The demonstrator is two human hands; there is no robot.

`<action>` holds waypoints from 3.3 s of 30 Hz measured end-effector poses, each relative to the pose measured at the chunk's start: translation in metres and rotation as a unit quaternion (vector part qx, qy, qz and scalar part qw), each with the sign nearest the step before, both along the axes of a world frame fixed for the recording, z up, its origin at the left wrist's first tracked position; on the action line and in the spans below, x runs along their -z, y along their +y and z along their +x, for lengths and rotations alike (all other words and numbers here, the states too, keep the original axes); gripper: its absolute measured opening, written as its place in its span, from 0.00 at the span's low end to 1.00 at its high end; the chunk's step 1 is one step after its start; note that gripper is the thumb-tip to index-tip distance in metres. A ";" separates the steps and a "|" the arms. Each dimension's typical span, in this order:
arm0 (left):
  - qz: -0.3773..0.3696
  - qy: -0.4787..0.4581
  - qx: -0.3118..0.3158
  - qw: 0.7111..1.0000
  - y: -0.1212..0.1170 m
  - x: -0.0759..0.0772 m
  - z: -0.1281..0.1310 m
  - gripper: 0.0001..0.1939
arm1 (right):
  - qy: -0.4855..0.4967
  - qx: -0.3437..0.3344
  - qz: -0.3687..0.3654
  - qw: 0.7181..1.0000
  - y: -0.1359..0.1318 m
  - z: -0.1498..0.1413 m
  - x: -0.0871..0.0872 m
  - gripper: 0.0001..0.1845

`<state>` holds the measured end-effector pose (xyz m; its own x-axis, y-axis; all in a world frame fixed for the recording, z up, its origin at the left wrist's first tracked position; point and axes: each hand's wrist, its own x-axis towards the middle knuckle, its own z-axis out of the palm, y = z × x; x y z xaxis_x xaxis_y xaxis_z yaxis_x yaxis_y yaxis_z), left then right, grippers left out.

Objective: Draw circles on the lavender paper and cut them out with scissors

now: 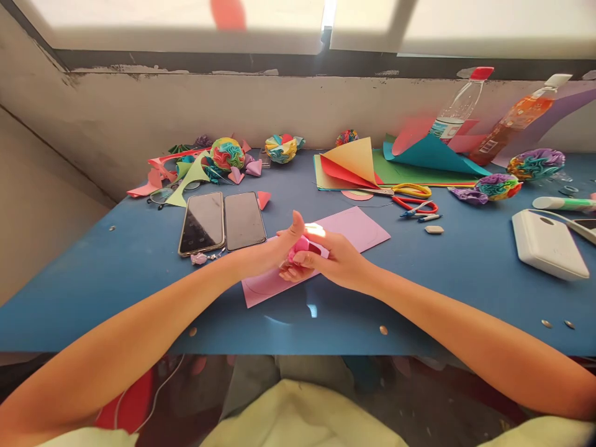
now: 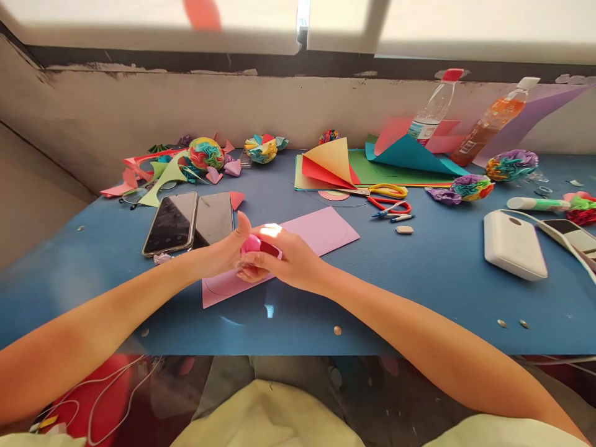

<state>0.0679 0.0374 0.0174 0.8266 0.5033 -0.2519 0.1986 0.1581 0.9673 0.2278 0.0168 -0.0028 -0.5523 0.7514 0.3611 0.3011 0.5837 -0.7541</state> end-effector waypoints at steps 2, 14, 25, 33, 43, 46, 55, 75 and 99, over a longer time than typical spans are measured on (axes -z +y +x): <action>-0.007 -0.014 -0.008 1.000 -0.002 -0.001 0.001 0.40 | 0.005 0.017 0.013 1.000 0.000 0.000 0.000 0.09; 0.532 0.206 -0.119 0.813 0.005 0.018 -0.002 0.27 | 0.042 0.230 0.141 0.962 0.047 0.038 0.006 0.12; 0.614 0.318 0.006 0.722 -0.001 0.017 -0.003 0.37 | -0.115 0.196 0.116 0.967 0.073 0.055 0.026 0.13; 0.628 0.311 0.015 0.713 -0.001 0.018 -0.004 0.38 | -0.085 0.180 0.101 0.975 0.072 0.054 0.021 0.15; 0.634 0.322 0.033 0.702 -0.001 0.015 -0.005 0.39 | -0.125 0.187 0.096 0.970 0.065 0.051 0.018 0.15; 0.635 0.329 0.043 0.698 -0.002 0.014 -0.006 0.38 | -0.101 0.208 0.099 0.968 0.065 0.051 0.018 0.14; 0.642 0.349 0.060 0.680 -0.006 0.012 0.000 0.29 | 0.119 0.182 -0.034 0.976 0.076 0.055 0.018 0.26; 0.654 0.349 0.066 0.668 -0.009 0.011 0.000 0.28 | -0.047 0.198 0.104 0.973 0.064 0.052 0.009 0.17; 0.653 0.349 0.068 0.669 -0.009 0.011 0.000 0.28 | -0.018 0.193 0.058 0.979 0.060 0.049 0.007 0.20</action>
<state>0.0678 0.0280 0.0064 0.7972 0.6034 -0.0194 0.6008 -0.7961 -0.0725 0.2767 0.0765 -0.0097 -0.2484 0.8618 0.4423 0.5415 0.5022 -0.6743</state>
